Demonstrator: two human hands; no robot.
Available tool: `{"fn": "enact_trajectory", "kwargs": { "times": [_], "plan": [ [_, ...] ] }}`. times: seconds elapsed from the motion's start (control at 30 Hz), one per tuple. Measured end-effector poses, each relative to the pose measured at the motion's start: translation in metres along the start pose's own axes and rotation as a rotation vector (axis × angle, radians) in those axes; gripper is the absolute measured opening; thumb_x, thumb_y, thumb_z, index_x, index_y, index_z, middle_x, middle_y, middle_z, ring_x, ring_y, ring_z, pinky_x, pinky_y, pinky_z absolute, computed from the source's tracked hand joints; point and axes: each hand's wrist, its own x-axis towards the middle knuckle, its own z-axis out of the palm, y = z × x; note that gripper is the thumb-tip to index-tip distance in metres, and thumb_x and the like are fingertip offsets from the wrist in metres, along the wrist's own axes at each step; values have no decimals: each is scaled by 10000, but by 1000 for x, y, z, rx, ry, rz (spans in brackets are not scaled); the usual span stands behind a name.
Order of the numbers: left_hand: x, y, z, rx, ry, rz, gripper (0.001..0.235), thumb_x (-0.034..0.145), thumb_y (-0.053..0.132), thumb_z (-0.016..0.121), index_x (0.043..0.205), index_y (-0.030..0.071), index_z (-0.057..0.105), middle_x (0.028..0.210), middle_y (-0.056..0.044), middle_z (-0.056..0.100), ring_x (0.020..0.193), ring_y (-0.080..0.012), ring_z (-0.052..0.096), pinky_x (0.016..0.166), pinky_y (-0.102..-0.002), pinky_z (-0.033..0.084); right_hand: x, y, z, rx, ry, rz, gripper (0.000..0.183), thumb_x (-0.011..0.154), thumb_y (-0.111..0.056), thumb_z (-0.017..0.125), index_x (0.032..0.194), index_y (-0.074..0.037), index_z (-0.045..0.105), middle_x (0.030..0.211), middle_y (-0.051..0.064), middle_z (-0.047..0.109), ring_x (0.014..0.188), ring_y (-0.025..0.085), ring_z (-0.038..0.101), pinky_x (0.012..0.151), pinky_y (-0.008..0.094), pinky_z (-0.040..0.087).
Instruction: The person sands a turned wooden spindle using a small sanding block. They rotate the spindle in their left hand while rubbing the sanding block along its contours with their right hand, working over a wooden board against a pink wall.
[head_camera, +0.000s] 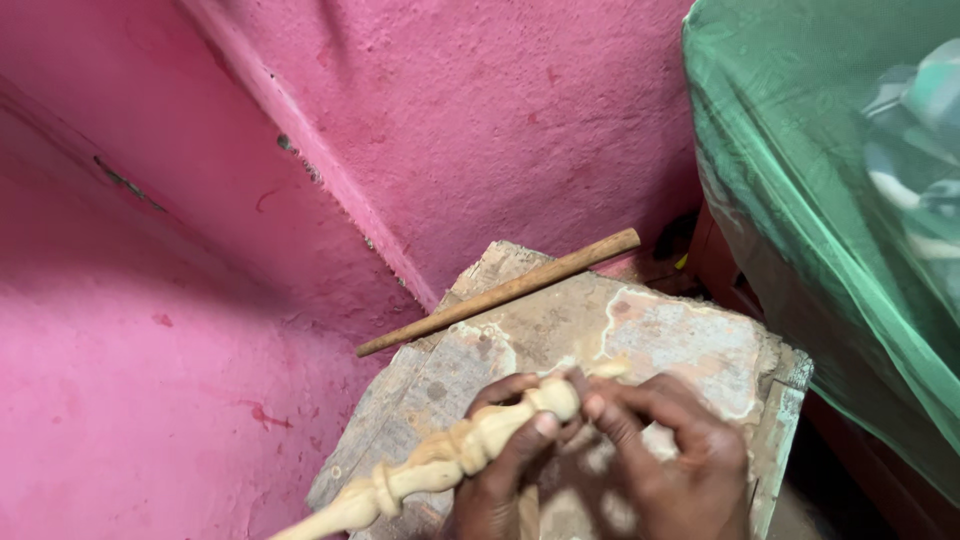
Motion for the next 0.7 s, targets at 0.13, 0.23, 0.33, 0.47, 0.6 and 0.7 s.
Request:
{"fn": "enact_trajectory", "kwargs": {
  "times": [0.13,0.23,0.33,0.47,0.6,0.7],
  "plan": [
    [7,4,-2,-25,68,-4,510,836,32,715,1309,25,525,1211,-275,668,1100,-340,690,967,-445,587,3,3,0,30,-31,-195,232,768,-96,820,997,-73,850,785,82,748,737,140,760,687,283,590],
    [4,3,-6,31,-5,17,501,825,28,704,1290,8,517,1245,-255,680,1131,-330,715,995,-459,613,2,10,3,-17,25,-154,233,779,-87,817,1009,-73,848,804,88,747,753,146,752,694,291,589],
    [1,0,-3,-16,73,-27,524,811,32,696,1303,34,517,1229,-237,689,1120,-320,715,978,-450,609,1,16,1,-20,22,-236,219,796,-94,810,1013,-75,834,820,81,754,773,129,782,697,281,614],
    [4,4,0,-26,15,10,485,835,13,688,1281,5,495,1230,-255,678,1141,-342,696,997,-457,597,7,23,-2,-280,-41,-597,246,831,-166,820,1073,-129,838,891,78,753,845,112,757,713,255,605],
    [-2,1,1,24,-18,-10,472,840,2,682,1276,-7,500,1258,-234,690,1152,-342,710,1007,-441,604,7,27,-3,-44,83,-192,218,821,-96,790,1037,-75,815,824,92,795,783,168,785,679,318,648],
    [1,0,9,-86,82,32,477,812,1,683,1255,-4,509,1186,-264,675,1104,-353,713,976,-474,618,0,22,3,-89,20,-189,132,787,-99,821,914,-70,839,830,76,762,797,175,761,668,298,671]
  ]
}}
